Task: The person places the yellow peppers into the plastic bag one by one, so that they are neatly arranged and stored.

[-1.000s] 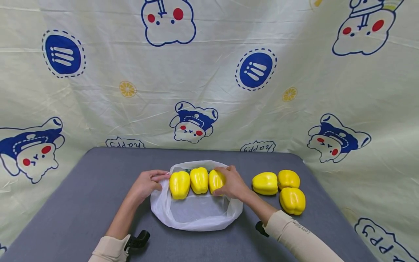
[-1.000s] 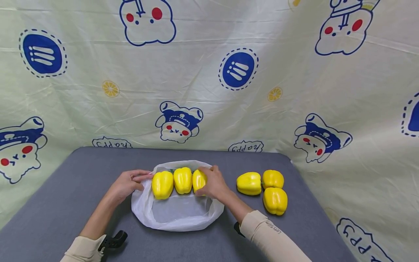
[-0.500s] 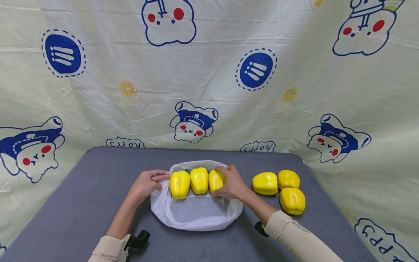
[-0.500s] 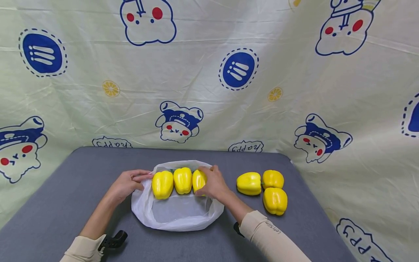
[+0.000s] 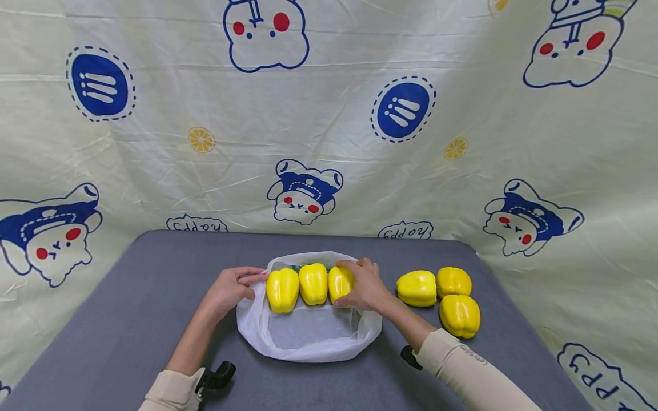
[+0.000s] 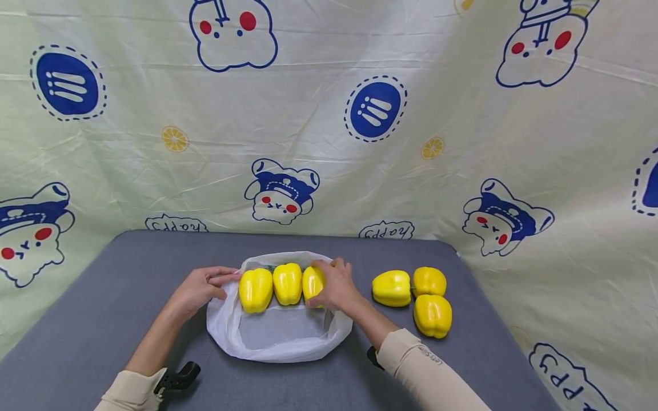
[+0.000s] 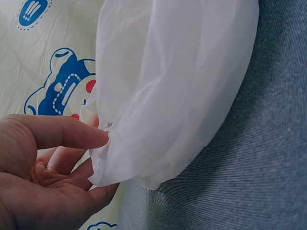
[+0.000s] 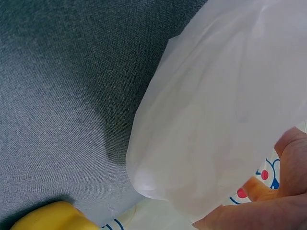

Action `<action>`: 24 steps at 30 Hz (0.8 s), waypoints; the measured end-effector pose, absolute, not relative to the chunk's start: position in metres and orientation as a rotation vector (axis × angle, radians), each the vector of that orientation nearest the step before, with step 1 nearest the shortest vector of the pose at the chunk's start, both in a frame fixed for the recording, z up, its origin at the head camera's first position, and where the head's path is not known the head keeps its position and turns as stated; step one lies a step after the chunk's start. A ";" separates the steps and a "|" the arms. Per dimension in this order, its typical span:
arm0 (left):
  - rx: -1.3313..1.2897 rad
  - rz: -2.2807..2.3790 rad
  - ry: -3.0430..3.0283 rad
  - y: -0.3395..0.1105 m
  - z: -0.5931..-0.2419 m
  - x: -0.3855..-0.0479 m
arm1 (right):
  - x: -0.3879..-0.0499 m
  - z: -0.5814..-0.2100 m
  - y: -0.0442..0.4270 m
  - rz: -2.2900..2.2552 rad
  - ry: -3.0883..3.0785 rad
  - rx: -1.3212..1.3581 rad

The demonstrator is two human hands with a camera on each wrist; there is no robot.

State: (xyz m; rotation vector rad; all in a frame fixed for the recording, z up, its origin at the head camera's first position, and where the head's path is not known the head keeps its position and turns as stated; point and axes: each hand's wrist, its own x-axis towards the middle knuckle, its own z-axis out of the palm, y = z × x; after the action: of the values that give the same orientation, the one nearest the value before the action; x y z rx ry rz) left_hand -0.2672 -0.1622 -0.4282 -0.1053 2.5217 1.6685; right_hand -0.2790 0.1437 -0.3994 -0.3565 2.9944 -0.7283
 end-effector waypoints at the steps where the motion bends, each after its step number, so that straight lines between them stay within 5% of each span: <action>1: -0.097 1.667 2.523 -0.162 -0.428 -0.267 | -0.279 -0.399 0.144 -0.727 2.993 -0.355; 24: -0.065 1.678 2.503 -0.163 -0.428 -0.267 | -0.276 -0.377 0.171 -0.821 3.062 -0.314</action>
State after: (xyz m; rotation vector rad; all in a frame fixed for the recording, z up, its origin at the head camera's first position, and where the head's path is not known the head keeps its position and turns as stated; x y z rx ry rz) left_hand -0.2671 -0.1628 -0.4279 -0.0655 2.5031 1.6784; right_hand -0.2756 0.1706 -0.3773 -0.3141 3.0617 -0.8210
